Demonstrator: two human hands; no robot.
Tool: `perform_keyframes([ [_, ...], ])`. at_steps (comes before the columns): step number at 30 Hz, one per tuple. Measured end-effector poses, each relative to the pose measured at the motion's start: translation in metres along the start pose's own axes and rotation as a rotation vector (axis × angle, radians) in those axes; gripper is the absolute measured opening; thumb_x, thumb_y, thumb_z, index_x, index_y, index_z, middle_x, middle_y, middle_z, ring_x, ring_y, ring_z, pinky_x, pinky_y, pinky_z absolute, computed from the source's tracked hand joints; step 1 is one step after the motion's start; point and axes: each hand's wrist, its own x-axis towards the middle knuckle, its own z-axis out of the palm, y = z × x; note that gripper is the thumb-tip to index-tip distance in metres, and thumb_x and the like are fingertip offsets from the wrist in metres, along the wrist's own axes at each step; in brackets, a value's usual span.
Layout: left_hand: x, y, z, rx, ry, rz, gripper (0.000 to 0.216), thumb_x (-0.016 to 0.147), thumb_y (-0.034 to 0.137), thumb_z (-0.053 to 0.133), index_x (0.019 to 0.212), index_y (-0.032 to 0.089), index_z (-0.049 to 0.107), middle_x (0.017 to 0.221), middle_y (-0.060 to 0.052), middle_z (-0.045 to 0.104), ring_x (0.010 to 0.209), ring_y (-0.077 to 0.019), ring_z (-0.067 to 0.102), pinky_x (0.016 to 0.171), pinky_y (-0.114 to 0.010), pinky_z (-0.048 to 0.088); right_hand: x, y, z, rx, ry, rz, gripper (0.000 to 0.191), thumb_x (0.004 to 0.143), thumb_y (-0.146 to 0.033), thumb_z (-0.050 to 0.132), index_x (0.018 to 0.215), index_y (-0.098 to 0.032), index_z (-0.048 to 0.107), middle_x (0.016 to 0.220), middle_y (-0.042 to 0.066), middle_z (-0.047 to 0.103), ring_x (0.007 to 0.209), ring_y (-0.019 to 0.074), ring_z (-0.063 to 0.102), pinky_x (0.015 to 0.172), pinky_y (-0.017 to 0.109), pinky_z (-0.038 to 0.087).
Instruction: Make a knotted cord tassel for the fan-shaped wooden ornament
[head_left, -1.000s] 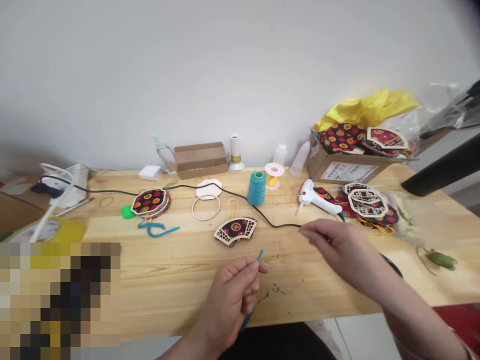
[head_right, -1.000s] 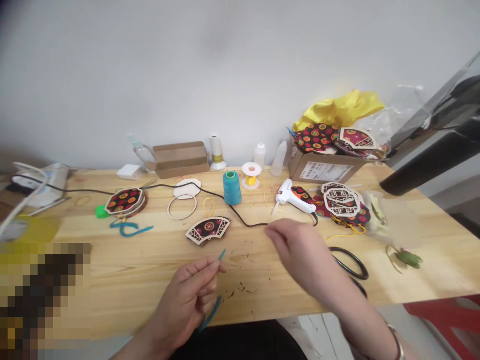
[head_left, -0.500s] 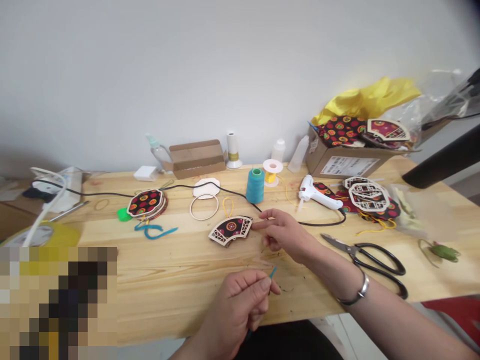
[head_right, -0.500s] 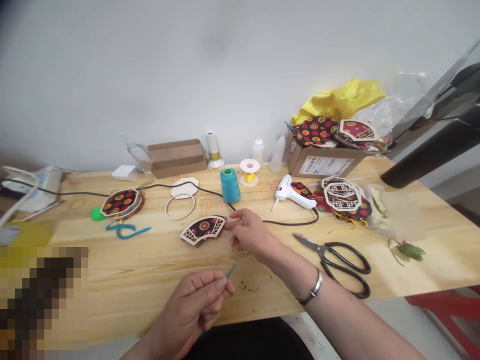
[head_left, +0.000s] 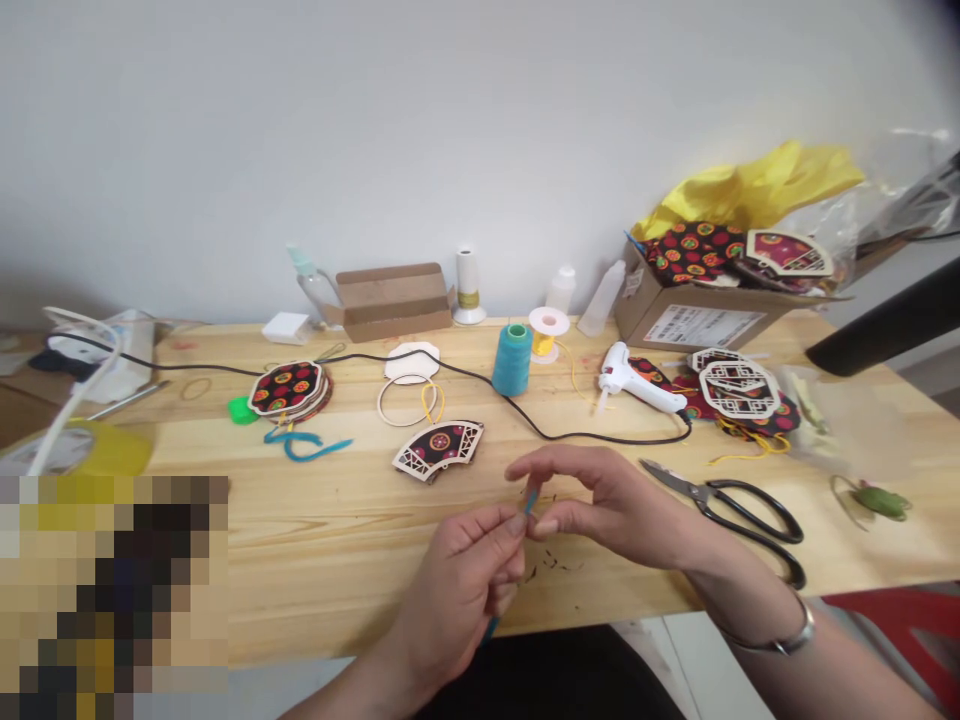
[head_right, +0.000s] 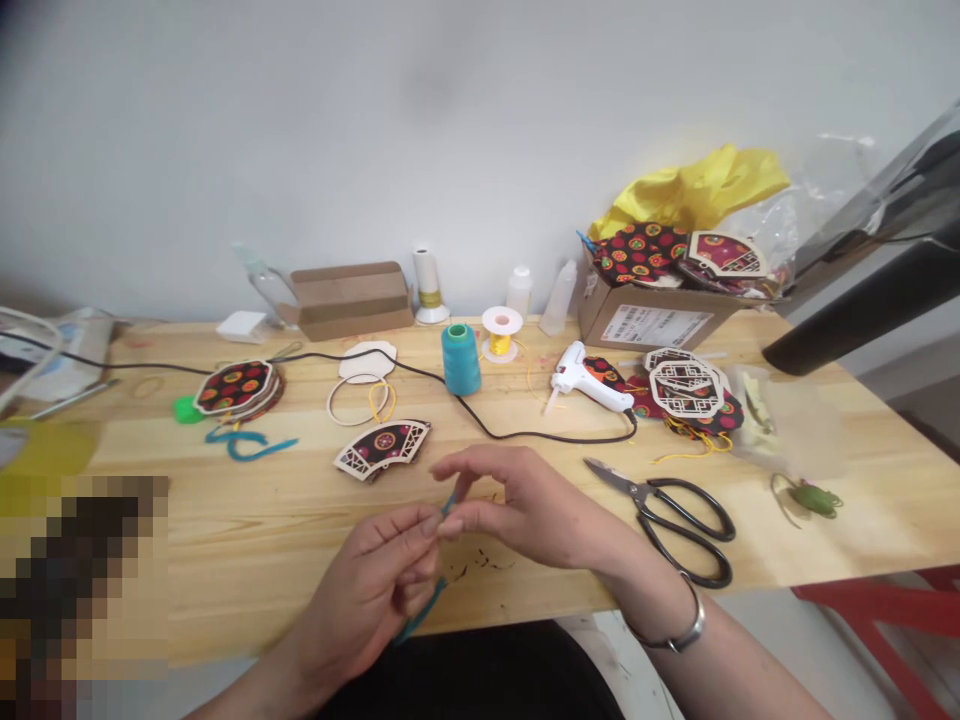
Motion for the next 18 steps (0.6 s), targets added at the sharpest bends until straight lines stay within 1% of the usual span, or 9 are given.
perform_keyframes([
  [2,0.0010,0.0001,0.0014,0.018,-0.005,0.001,0.024,0.080,0.032,0.062,0.065,0.013,0.059,0.048,0.008,0.030,0.042,-0.0039,0.018,0.041,-0.020,0.013,-0.0018,0.0034,0.0019,0.034,0.018,0.049,0.023,0.077,-0.025,0.068,0.098,-0.018,0.065,0.086,0.001,0.065,0.076,0.0123,0.059,0.075,0.025,0.047],
  [4,0.0017,0.0003,0.0024,0.044,0.003,0.000,0.022,0.080,0.032,0.061,0.070,0.012,0.062,0.048,0.008,0.031,0.042,-0.0038,0.019,0.041,-0.020,0.013,-0.0010,0.0070,0.0045,0.081,0.038,0.101,0.009,0.079,-0.024,0.065,0.083,-0.016,0.066,0.076,0.001,0.063,0.069,0.0110,0.057,0.067,0.023,0.046],
  [5,0.0019,0.0005,0.0029,0.052,0.006,-0.003,0.021,0.080,0.032,0.061,0.073,0.012,0.064,0.048,0.008,0.031,0.042,-0.0038,0.019,0.041,-0.020,0.013,-0.0002,0.0080,0.0056,0.089,0.041,0.122,0.008,0.080,-0.022,0.064,0.077,-0.015,0.065,0.071,0.000,0.062,0.066,0.0106,0.056,0.064,0.022,0.045],
  [7,0.0020,0.0013,0.0036,0.043,0.008,-0.013,0.020,0.079,0.031,0.062,0.076,0.012,0.065,0.048,0.008,0.030,0.042,-0.0036,0.018,0.041,-0.020,0.012,0.0010,0.0082,0.0070,0.054,0.053,0.145,0.012,0.081,-0.019,0.060,0.070,-0.015,0.062,0.067,-0.001,0.061,0.063,0.0097,0.054,0.061,0.021,0.042],
  [10,0.0021,0.0036,0.0047,-0.039,0.006,-0.042,0.022,0.080,0.034,0.061,0.077,0.013,0.065,0.047,0.008,0.030,0.042,-0.0038,0.017,0.040,-0.019,0.012,0.0018,0.0057,0.0076,-0.017,0.060,0.145,0.013,0.082,-0.014,0.056,0.070,-0.015,0.061,0.067,-0.001,0.061,0.063,0.0096,0.054,0.060,0.021,0.041],
  [13,0.0022,0.0063,0.0058,-0.121,0.013,-0.066,0.026,0.081,0.038,0.056,0.082,0.014,0.067,0.047,0.006,0.037,0.042,-0.0049,0.024,0.040,-0.019,0.013,0.0021,0.0044,0.0070,-0.046,0.052,0.136,0.014,0.082,-0.011,0.052,0.071,-0.015,0.060,0.070,-0.001,0.062,0.065,0.0100,0.056,0.062,0.021,0.042],
  [15,0.0026,0.0072,0.0060,-0.119,0.033,-0.057,0.025,0.080,0.035,0.057,0.086,0.013,0.068,0.049,0.003,0.044,0.043,-0.0051,0.029,0.040,-0.019,0.012,0.0020,0.0049,0.0060,-0.083,0.069,0.130,0.014,0.082,-0.010,0.052,0.071,-0.015,0.061,0.070,-0.001,0.062,0.065,0.0097,0.055,0.062,0.021,0.041],
  [18,0.0034,0.0066,0.0057,-0.050,0.063,-0.030,0.022,0.078,0.029,0.061,0.091,0.012,0.069,0.053,0.000,0.054,0.042,-0.0034,0.028,0.040,-0.019,0.012,0.0013,0.0066,0.0040,-0.108,0.078,0.116,0.014,0.081,-0.010,0.052,0.071,-0.015,0.061,0.069,-0.002,0.061,0.065,0.0093,0.053,0.062,0.020,0.041],
])
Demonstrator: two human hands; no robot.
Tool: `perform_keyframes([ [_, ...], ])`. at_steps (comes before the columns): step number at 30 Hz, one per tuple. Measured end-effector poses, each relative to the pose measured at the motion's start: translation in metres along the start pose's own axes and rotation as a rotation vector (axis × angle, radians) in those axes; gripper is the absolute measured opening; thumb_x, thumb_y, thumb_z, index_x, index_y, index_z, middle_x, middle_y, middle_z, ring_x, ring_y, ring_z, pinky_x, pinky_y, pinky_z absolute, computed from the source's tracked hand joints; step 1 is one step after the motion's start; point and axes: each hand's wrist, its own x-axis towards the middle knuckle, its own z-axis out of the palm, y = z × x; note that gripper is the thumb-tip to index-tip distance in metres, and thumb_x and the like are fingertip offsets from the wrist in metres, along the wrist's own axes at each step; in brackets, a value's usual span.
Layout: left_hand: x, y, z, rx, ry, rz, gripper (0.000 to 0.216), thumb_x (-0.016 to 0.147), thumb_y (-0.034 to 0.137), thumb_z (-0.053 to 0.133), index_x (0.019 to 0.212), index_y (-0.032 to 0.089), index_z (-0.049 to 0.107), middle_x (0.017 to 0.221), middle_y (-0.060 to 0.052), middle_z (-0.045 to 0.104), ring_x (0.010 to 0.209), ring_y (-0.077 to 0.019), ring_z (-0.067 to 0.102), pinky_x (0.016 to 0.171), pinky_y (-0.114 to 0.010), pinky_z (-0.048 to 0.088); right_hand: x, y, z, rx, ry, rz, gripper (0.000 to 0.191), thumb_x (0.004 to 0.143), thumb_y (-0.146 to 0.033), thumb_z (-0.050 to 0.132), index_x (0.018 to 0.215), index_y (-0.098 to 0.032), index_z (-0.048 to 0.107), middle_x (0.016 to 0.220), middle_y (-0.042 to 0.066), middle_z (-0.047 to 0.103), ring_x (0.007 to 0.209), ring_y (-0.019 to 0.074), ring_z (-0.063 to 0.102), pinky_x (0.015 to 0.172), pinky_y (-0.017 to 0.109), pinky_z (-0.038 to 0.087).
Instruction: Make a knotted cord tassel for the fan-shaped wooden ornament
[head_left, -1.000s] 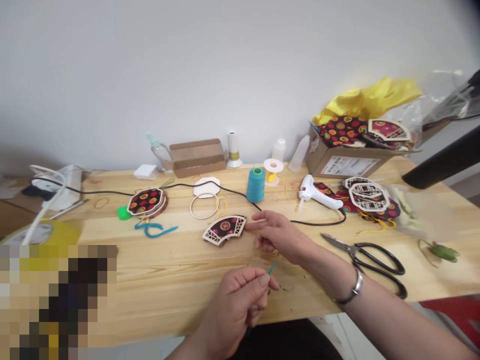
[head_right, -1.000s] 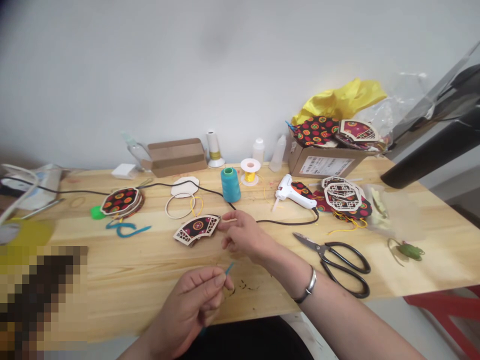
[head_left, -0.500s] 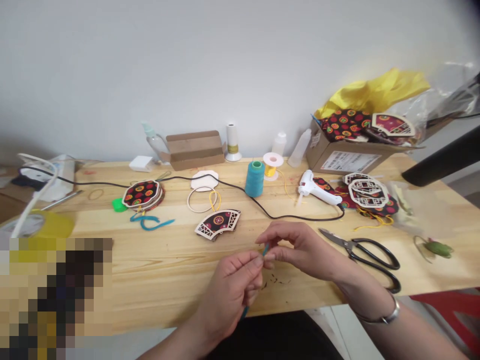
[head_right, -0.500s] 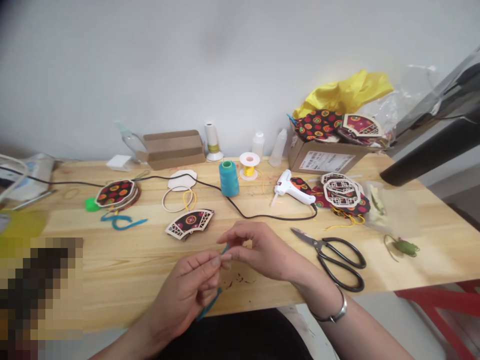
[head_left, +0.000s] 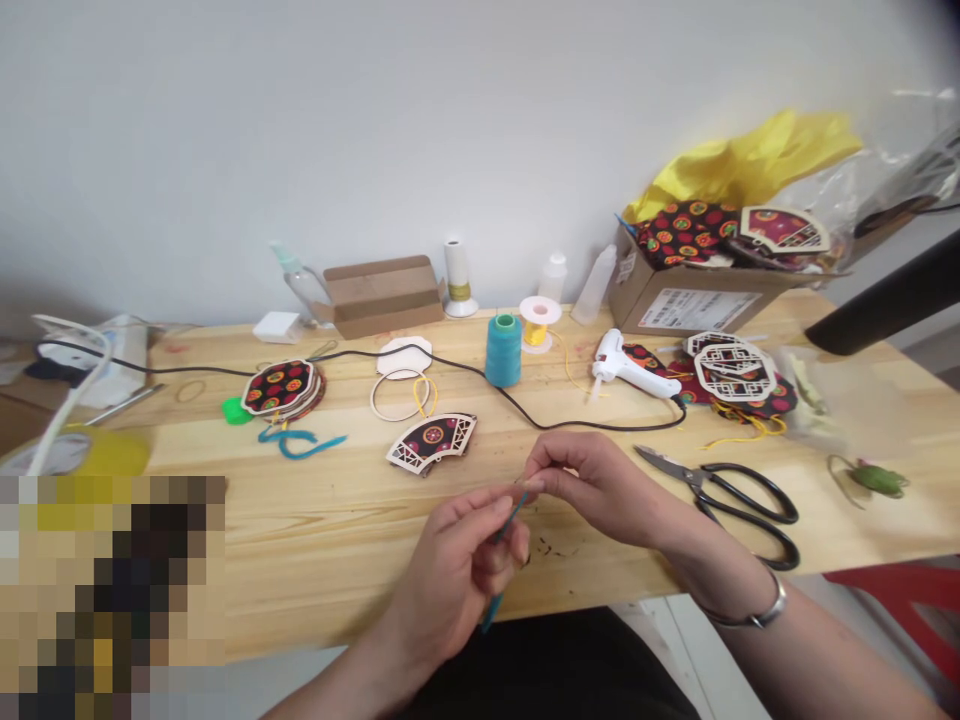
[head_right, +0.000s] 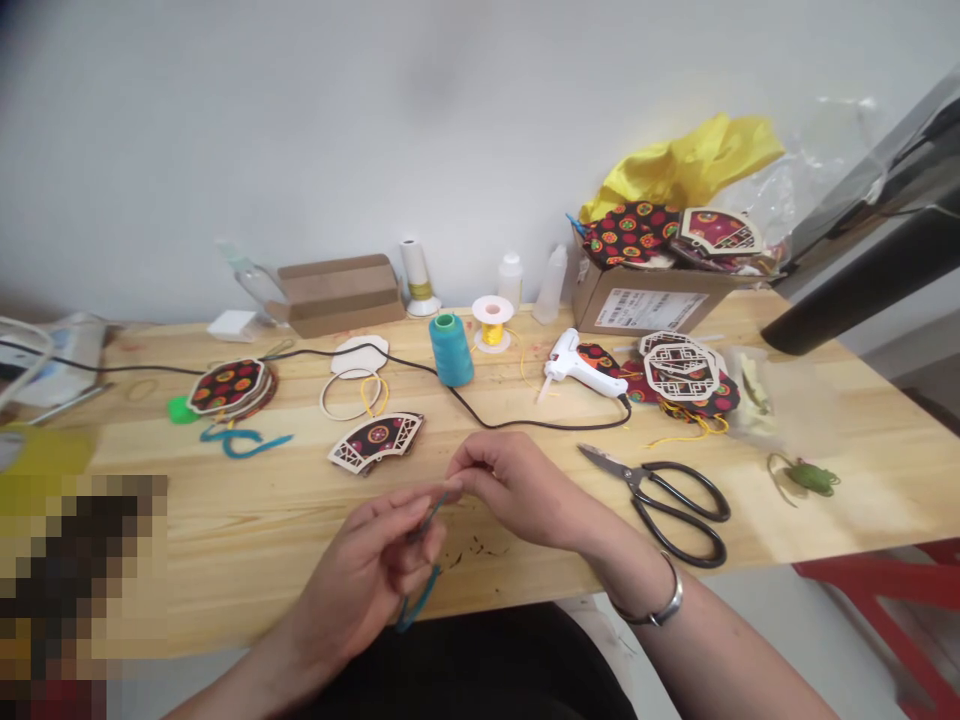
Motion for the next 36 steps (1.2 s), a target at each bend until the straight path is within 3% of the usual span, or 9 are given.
perform_keyframes([
  [8,0.001,-0.002,0.003,0.163,0.072,0.044,0.018,0.074,0.030,0.067,0.073,0.012,0.066,0.046,0.003,0.051,0.038,-0.0019,0.028,0.038,-0.017,0.015,0.003,-0.003,0.003,-0.048,-0.004,-0.030,0.015,0.083,-0.013,0.052,0.069,-0.017,0.058,0.067,-0.002,0.060,0.064,0.0104,0.053,0.062,0.022,0.041],
  [10,0.002,-0.002,0.003,0.158,0.117,0.054,0.019,0.072,0.031,0.069,0.072,0.012,0.067,0.043,0.005,0.047,0.038,-0.0021,0.028,0.037,-0.017,0.015,0.002,-0.004,0.001,-0.120,0.079,-0.050,0.013,0.085,-0.017,0.051,0.075,-0.018,0.059,0.074,0.000,0.062,0.069,0.0125,0.055,0.066,0.024,0.043],
  [13,0.002,0.000,0.001,0.133,0.177,0.057,0.021,0.070,0.032,0.071,0.076,0.012,0.070,0.042,0.007,0.040,0.039,-0.0020,0.027,0.037,-0.015,0.015,-0.015,0.001,-0.015,-0.405,0.339,-0.036,0.013,0.088,-0.024,0.047,0.089,-0.018,0.059,0.092,0.008,0.063,0.086,0.0194,0.057,0.077,0.032,0.044],
  [16,0.003,0.002,-0.002,0.104,0.220,0.067,0.023,0.067,0.032,0.073,0.077,0.012,0.071,0.043,0.008,0.036,0.041,-0.0017,0.026,0.038,-0.015,0.015,-0.055,0.021,-0.040,-0.797,0.485,0.196,0.023,0.088,-0.031,0.042,0.086,-0.018,0.060,0.091,0.011,0.063,0.082,0.0263,0.059,0.071,0.039,0.045],
  [19,0.005,0.004,-0.004,0.079,0.244,0.081,0.023,0.065,0.031,0.075,0.076,0.011,0.072,0.044,0.008,0.034,0.042,-0.0016,0.024,0.039,-0.015,0.014,-0.103,0.049,-0.060,-1.005,0.388,0.385,0.027,0.085,-0.030,0.041,0.092,-0.015,0.062,0.092,0.016,0.065,0.082,0.0327,0.062,0.069,0.044,0.047],
  [24,0.008,0.004,-0.003,0.076,0.259,0.080,0.023,0.063,0.030,0.076,0.075,0.011,0.073,0.043,0.010,0.029,0.042,-0.0018,0.019,0.039,-0.016,0.013,-0.141,0.080,-0.063,-0.984,0.331,0.434,0.028,0.079,-0.026,0.046,0.098,-0.013,0.063,0.099,0.023,0.065,0.090,0.0377,0.062,0.077,0.046,0.049],
  [29,0.009,0.003,-0.005,0.080,0.292,0.089,0.021,0.063,0.030,0.076,0.075,0.012,0.074,0.044,0.008,0.033,0.042,-0.0023,0.019,0.039,-0.016,0.012,-0.134,0.078,-0.058,-0.970,0.355,0.475,0.035,0.077,-0.025,0.042,0.101,-0.010,0.062,0.096,0.023,0.064,0.091,0.0392,0.061,0.077,0.049,0.050],
  [36,0.008,0.001,-0.007,0.063,0.294,0.106,0.023,0.063,0.032,0.076,0.075,0.013,0.074,0.046,0.009,0.030,0.043,-0.0029,0.020,0.039,-0.017,0.013,-0.141,0.069,-0.068,-0.850,0.373,0.609,0.030,0.072,-0.038,0.049,0.091,-0.018,0.062,0.090,0.015,0.064,0.075,0.0314,0.064,0.063,0.042,0.051],
])
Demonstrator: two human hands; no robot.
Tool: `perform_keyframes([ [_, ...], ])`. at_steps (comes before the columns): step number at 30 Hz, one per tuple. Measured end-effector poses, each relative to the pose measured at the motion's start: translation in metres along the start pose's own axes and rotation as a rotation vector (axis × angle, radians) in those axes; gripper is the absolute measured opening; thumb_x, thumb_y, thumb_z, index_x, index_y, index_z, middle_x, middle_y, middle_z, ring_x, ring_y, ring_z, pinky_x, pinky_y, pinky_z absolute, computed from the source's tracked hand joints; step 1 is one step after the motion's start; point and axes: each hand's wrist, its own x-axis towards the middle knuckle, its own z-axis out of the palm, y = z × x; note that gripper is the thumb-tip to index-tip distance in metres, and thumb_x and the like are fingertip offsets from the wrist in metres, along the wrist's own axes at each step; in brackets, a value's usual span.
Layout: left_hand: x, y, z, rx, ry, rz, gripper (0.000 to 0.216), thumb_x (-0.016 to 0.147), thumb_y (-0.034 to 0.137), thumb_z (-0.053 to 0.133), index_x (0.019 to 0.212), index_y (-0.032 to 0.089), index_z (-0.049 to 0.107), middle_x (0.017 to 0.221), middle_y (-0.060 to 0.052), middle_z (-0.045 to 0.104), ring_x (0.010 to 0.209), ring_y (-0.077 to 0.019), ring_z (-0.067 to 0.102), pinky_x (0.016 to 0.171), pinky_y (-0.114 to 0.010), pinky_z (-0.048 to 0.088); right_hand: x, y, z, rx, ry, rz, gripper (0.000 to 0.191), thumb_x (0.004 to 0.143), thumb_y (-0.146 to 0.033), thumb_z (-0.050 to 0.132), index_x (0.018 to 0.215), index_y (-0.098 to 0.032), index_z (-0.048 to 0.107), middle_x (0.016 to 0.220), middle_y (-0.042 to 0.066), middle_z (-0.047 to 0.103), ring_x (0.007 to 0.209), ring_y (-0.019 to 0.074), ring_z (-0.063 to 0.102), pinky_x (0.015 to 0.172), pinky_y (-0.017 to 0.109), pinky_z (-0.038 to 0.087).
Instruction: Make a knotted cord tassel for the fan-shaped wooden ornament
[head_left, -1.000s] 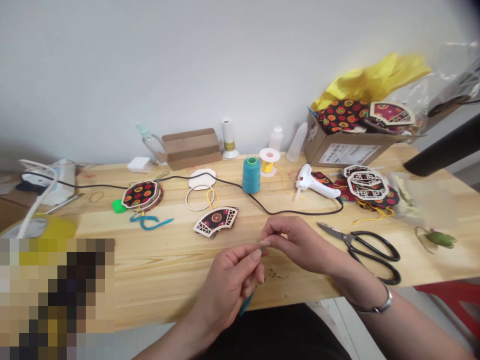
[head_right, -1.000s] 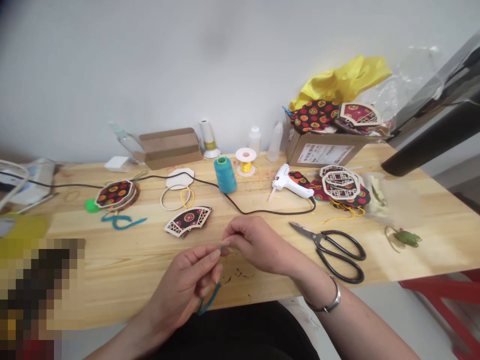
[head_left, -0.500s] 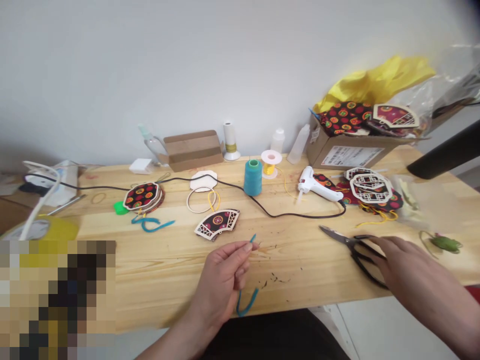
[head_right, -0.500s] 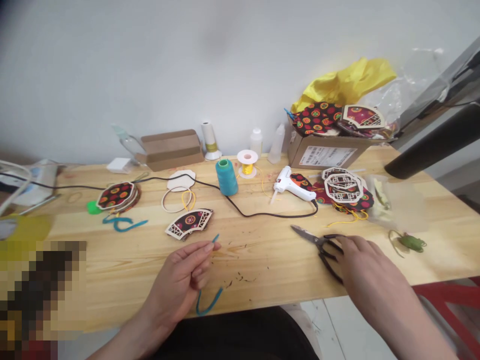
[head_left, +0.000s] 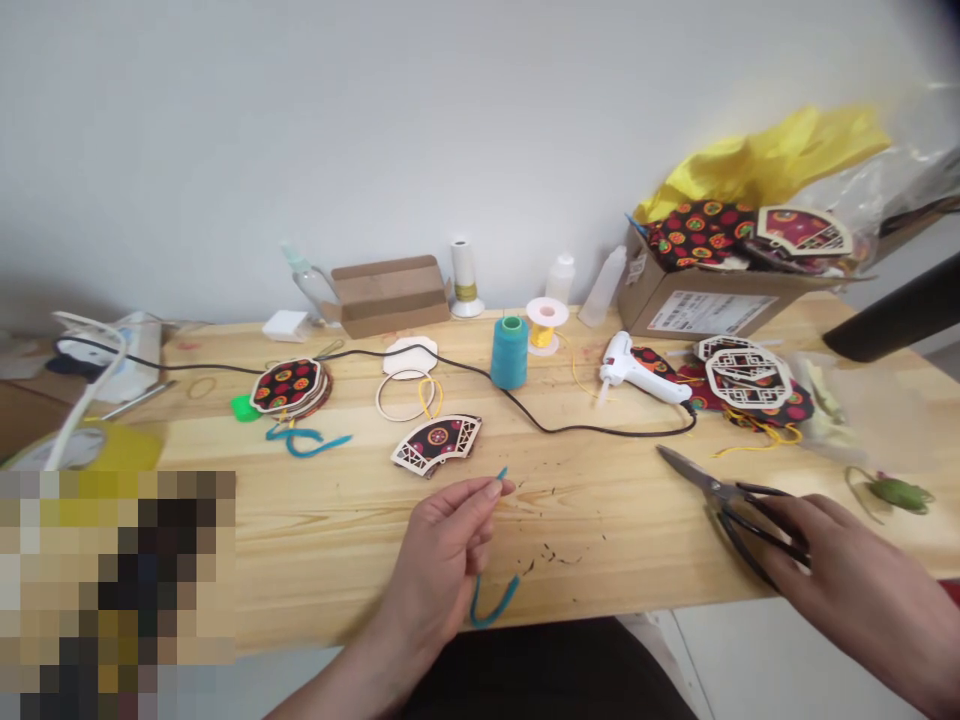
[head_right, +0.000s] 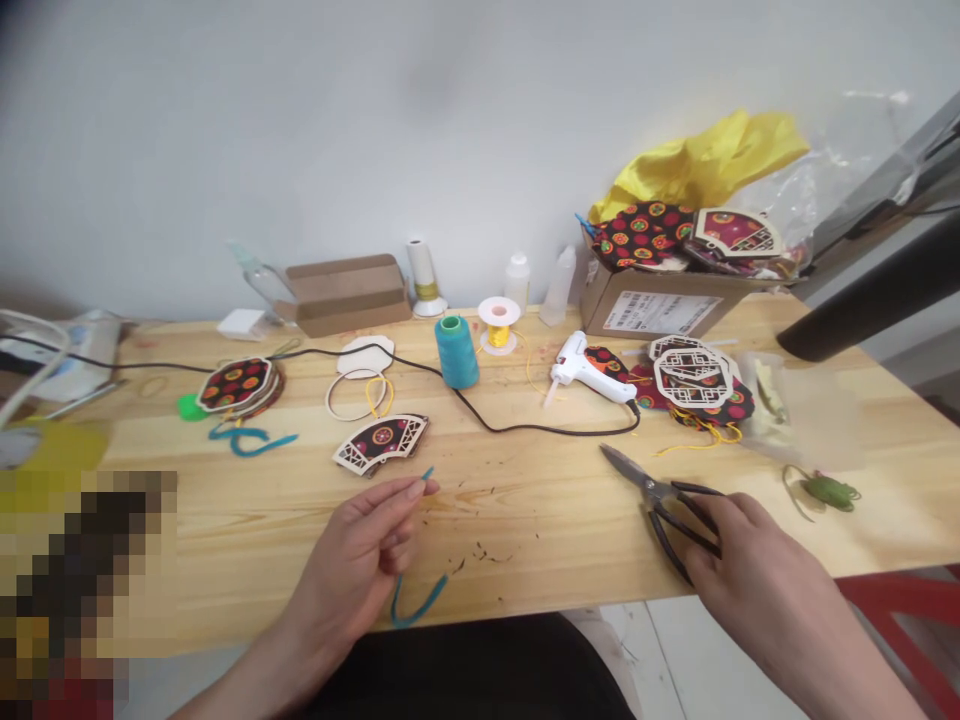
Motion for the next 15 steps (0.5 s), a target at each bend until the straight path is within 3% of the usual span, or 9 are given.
perform_keyframes([
  [3,-0.001,-0.001,0.003,0.006,-0.010,0.001,0.022,0.064,0.033,0.076,0.075,0.014,0.074,0.047,0.008,0.031,0.044,-0.0032,0.021,0.040,-0.017,0.013,-0.010,-0.015,-0.006,0.377,-0.060,-0.032,0.029,0.075,-0.045,0.054,0.089,-0.020,0.059,0.084,0.011,0.064,0.075,0.0266,0.064,0.064,0.035,0.052],
  [7,-0.002,-0.001,0.004,0.030,-0.029,0.004,0.023,0.066,0.035,0.075,0.076,0.014,0.074,0.047,0.009,0.030,0.044,-0.0034,0.019,0.040,-0.018,0.012,-0.025,-0.062,-0.009,0.829,-0.270,-0.211,0.038,0.071,-0.046,0.062,0.100,-0.022,0.057,0.092,0.011,0.064,0.088,0.0278,0.062,0.073,0.034,0.051],
  [10,-0.004,0.000,0.001,0.050,-0.019,0.028,0.025,0.067,0.036,0.074,0.078,0.014,0.073,0.047,0.009,0.025,0.044,-0.0039,0.018,0.040,-0.018,0.012,-0.028,-0.101,-0.012,0.953,-0.486,-0.315,0.048,0.062,-0.054,0.067,0.095,-0.020,0.061,0.091,0.010,0.065,0.082,0.0278,0.060,0.067,0.033,0.051],
  [13,-0.006,0.001,-0.003,0.079,0.012,0.077,0.027,0.068,0.037,0.073,0.080,0.013,0.073,0.046,0.009,0.025,0.045,-0.0045,0.019,0.041,-0.019,0.013,-0.027,-0.124,-0.016,0.931,-0.664,-0.290,0.038,0.067,-0.052,0.064,0.086,-0.019,0.063,0.076,0.007,0.063,0.073,0.0235,0.056,0.059,0.029,0.047],
  [15,-0.007,0.001,-0.005,0.095,0.022,0.116,0.027,0.069,0.037,0.071,0.082,0.013,0.073,0.045,0.009,0.027,0.044,-0.0047,0.020,0.041,-0.019,0.015,-0.027,-0.129,-0.017,0.886,-0.706,-0.261,0.031,0.070,-0.045,0.063,0.088,-0.019,0.063,0.072,0.004,0.061,0.069,0.0201,0.053,0.056,0.026,0.044],
])
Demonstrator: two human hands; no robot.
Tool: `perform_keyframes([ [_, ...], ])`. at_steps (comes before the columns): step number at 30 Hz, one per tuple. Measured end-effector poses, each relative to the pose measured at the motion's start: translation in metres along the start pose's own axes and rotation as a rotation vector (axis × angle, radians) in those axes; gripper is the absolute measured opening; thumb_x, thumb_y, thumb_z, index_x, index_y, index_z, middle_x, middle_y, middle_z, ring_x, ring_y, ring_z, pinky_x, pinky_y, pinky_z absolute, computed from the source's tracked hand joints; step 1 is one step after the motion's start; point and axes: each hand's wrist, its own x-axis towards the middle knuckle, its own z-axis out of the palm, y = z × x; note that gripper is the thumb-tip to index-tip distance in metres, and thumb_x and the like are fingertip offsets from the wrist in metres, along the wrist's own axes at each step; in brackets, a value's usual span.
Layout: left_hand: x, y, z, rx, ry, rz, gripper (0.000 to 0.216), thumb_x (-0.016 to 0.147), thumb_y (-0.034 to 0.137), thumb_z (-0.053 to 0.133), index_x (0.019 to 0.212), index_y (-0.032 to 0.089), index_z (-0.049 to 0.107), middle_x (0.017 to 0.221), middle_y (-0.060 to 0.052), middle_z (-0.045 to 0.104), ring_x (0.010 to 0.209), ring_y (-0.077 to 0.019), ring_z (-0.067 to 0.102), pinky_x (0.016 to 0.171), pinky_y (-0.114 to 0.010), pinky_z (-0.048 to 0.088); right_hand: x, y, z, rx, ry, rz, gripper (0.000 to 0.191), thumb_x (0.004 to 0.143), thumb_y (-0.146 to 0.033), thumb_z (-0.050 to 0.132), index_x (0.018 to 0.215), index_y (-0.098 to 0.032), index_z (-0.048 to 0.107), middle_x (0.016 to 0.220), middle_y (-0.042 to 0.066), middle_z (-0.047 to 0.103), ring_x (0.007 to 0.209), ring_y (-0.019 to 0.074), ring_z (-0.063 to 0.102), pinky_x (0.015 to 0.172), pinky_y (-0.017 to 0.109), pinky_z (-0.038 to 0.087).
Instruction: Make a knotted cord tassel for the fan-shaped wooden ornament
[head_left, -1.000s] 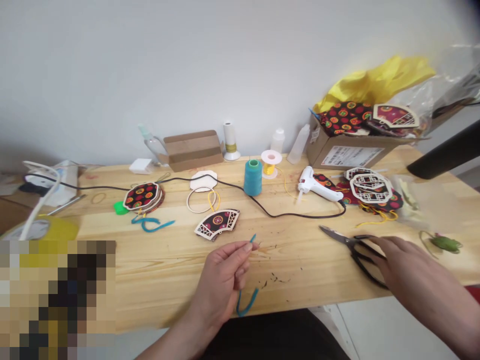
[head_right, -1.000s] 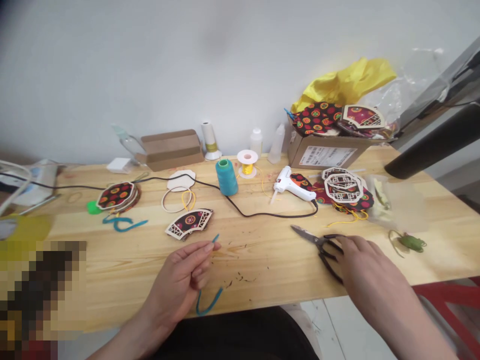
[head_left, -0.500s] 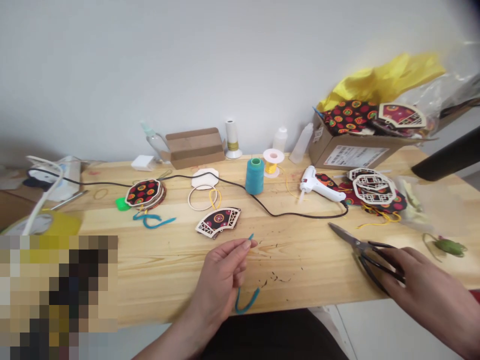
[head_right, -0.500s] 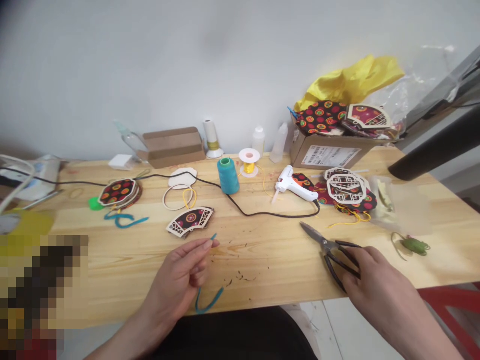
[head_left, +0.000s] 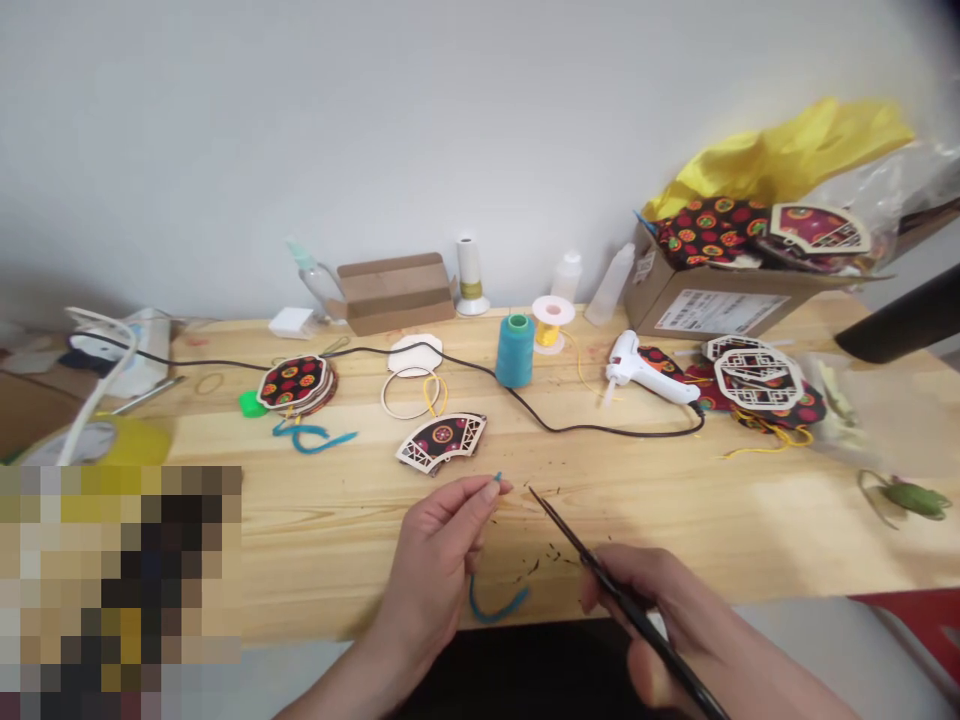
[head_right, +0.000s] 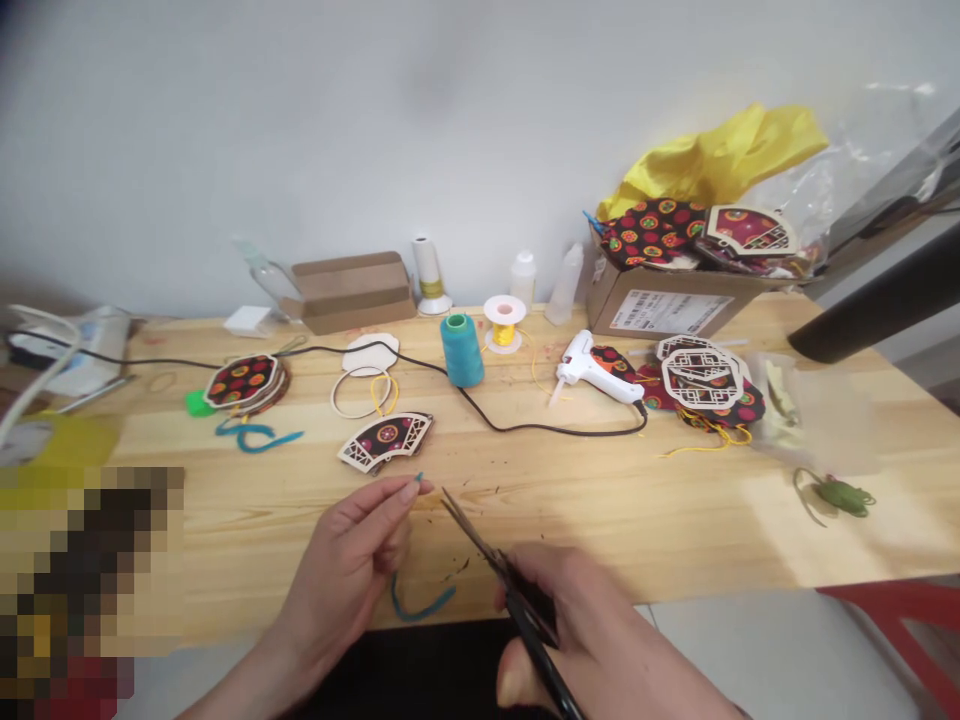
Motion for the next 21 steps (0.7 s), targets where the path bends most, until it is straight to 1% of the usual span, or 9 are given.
perform_keyframes([
  [2,0.000,0.000,-0.001,0.018,-0.003,0.026,0.026,0.071,0.037,0.070,0.083,0.013,0.073,0.045,0.009,0.027,0.044,-0.0048,0.021,0.042,-0.020,0.015,0.000,0.001,0.000,-0.029,0.000,0.029,0.028,0.072,-0.040,0.063,0.091,-0.019,0.063,0.072,0.003,0.060,0.066,0.0170,0.050,0.054,0.023,0.042],
  [4,0.000,0.000,-0.001,0.042,-0.024,0.040,0.026,0.074,0.037,0.068,0.083,0.014,0.072,0.045,0.009,0.027,0.044,-0.0050,0.020,0.042,-0.021,0.015,0.000,0.005,-0.001,-0.056,0.014,0.043,0.026,0.073,-0.038,0.063,0.090,-0.018,0.063,0.073,0.002,0.059,0.065,0.0150,0.048,0.054,0.022,0.040],
  [8,-0.001,-0.002,0.001,0.131,-0.082,0.061,0.024,0.077,0.037,0.064,0.084,0.015,0.071,0.046,0.008,0.027,0.045,-0.0059,0.021,0.043,-0.022,0.015,0.004,0.007,-0.001,-0.090,0.022,0.043,0.028,0.075,-0.044,0.063,0.077,-0.016,0.060,0.068,0.000,0.055,0.062,0.0135,0.044,0.055,0.022,0.038],
  [11,-0.003,-0.003,0.003,0.175,-0.131,0.043,0.024,0.079,0.038,0.062,0.086,0.015,0.069,0.046,0.008,0.026,0.045,-0.0064,0.021,0.044,-0.023,0.014,0.012,0.004,-0.001,-0.084,0.022,0.033,0.032,0.072,-0.047,0.066,0.074,-0.016,0.060,0.066,0.000,0.055,0.062,0.0136,0.044,0.056,0.023,0.039],
  [17,-0.005,-0.002,0.003,0.181,-0.164,0.011,0.027,0.079,0.038,0.062,0.089,0.014,0.070,0.047,0.008,0.027,0.046,-0.0063,0.019,0.044,-0.024,0.013,0.023,-0.006,0.000,0.064,-0.020,-0.038,0.029,0.074,-0.044,0.066,0.077,-0.016,0.061,0.073,0.000,0.059,0.067,0.0146,0.048,0.058,0.023,0.039],
  [21,-0.004,-0.002,0.004,0.171,-0.164,0.013,0.025,0.079,0.038,0.062,0.088,0.015,0.069,0.047,0.008,0.027,0.046,-0.0061,0.020,0.044,-0.024,0.013,0.026,-0.011,0.000,0.176,-0.061,-0.084,0.024,0.078,-0.039,0.063,0.077,-0.015,0.061,0.077,-0.001,0.058,0.071,0.0139,0.047,0.060,0.021,0.038],
])
